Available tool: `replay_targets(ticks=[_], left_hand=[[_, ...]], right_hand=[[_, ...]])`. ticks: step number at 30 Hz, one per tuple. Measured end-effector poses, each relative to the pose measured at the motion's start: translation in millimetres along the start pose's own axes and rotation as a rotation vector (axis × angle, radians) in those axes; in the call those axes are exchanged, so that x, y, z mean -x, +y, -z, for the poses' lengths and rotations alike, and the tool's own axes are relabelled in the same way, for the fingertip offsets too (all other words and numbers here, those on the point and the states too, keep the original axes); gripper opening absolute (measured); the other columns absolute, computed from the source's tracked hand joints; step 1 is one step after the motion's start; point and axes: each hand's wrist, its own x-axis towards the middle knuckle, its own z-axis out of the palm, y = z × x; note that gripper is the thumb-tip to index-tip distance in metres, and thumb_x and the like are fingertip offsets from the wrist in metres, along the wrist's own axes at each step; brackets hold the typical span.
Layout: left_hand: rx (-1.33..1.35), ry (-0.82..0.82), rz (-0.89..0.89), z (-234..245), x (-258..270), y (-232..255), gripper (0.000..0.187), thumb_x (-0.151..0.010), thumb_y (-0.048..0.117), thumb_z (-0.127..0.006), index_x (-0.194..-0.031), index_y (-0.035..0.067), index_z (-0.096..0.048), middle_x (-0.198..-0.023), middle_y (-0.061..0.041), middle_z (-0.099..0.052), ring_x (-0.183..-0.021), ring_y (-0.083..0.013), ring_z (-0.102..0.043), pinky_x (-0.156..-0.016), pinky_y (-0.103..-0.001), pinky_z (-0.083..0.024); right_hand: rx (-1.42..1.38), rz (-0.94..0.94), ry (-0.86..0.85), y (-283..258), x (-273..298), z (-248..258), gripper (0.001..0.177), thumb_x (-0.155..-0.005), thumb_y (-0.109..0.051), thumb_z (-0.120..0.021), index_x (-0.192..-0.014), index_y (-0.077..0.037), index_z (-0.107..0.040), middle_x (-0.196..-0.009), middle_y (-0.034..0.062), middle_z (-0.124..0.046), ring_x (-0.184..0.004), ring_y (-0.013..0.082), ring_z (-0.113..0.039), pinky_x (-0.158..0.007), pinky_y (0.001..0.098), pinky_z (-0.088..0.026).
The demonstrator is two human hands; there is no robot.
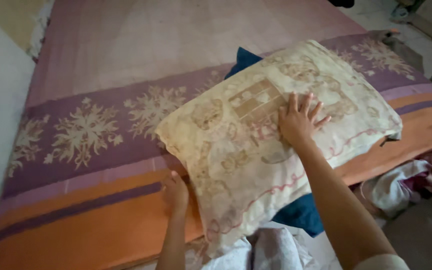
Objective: The person folds several pillows and places them on a bed. They handle a blue pillow, a patterned pillow, a floral pillow, and a cylindrical bolster pillow, smoothing and stacking them one by one.
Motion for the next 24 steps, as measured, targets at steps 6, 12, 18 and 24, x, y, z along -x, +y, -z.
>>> replay_targets(ticks=[6,12,18,24], left_hand=[[0.281,0.041,-0.321,25.3,-29.2,167.3,0.059,-0.095,0.035,-0.054,-0.143,0.000,-0.054,-0.148,-0.024,-0.053,-0.140,-0.0399,-0.050,-0.120,-0.048,-0.037],[0.154,-0.042,-0.995,-2.8,-36.0,246.9,0.037,-0.100,0.035,-0.063,-0.132,0.017,-0.064,-0.142,-0.017,-0.065,-0.130,-0.0369,-0.059,-0.109,-0.049,-0.045],[-0.057,-0.082,-0.505,-41.4,-109.0,105.6,0.045,-0.101,0.044,-0.053,-0.137,0.020,-0.063,-0.140,-0.009,-0.066,-0.135,-0.0312,-0.058,-0.116,-0.050,-0.045],[0.754,-0.373,0.383,-80.3,-116.8,-35.6,0.071,-0.099,0.056,-0.041,-0.157,0.015,-0.036,-0.159,-0.014,-0.040,-0.142,-0.0344,-0.040,-0.114,-0.051,-0.034]], right_hand=[[0.109,0.281,0.138,-63.3,31.4,-25.1,0.056,-0.107,-0.048,-0.042,-0.160,-0.030,-0.039,-0.172,0.0117,-0.022,-0.158,0.0421,-0.011,-0.112,0.0823,0.003],[0.028,0.305,0.194,-62.7,53.1,-26.7,0.057,-0.097,-0.048,-0.045,-0.151,-0.030,-0.048,-0.167,0.0088,-0.031,-0.154,0.0388,-0.018,-0.112,0.0782,-0.002],[0.005,0.288,0.187,-74.5,64.8,-26.4,0.052,-0.100,-0.047,-0.046,-0.150,-0.031,-0.052,-0.164,0.0074,-0.034,-0.154,0.0370,-0.020,-0.114,0.0765,-0.005],[0.047,0.296,0.220,-86.1,66.5,-28.4,0.049,-0.100,-0.047,-0.048,-0.146,-0.031,-0.056,-0.163,0.0065,-0.039,-0.153,0.0353,-0.026,-0.115,0.0754,-0.008]])
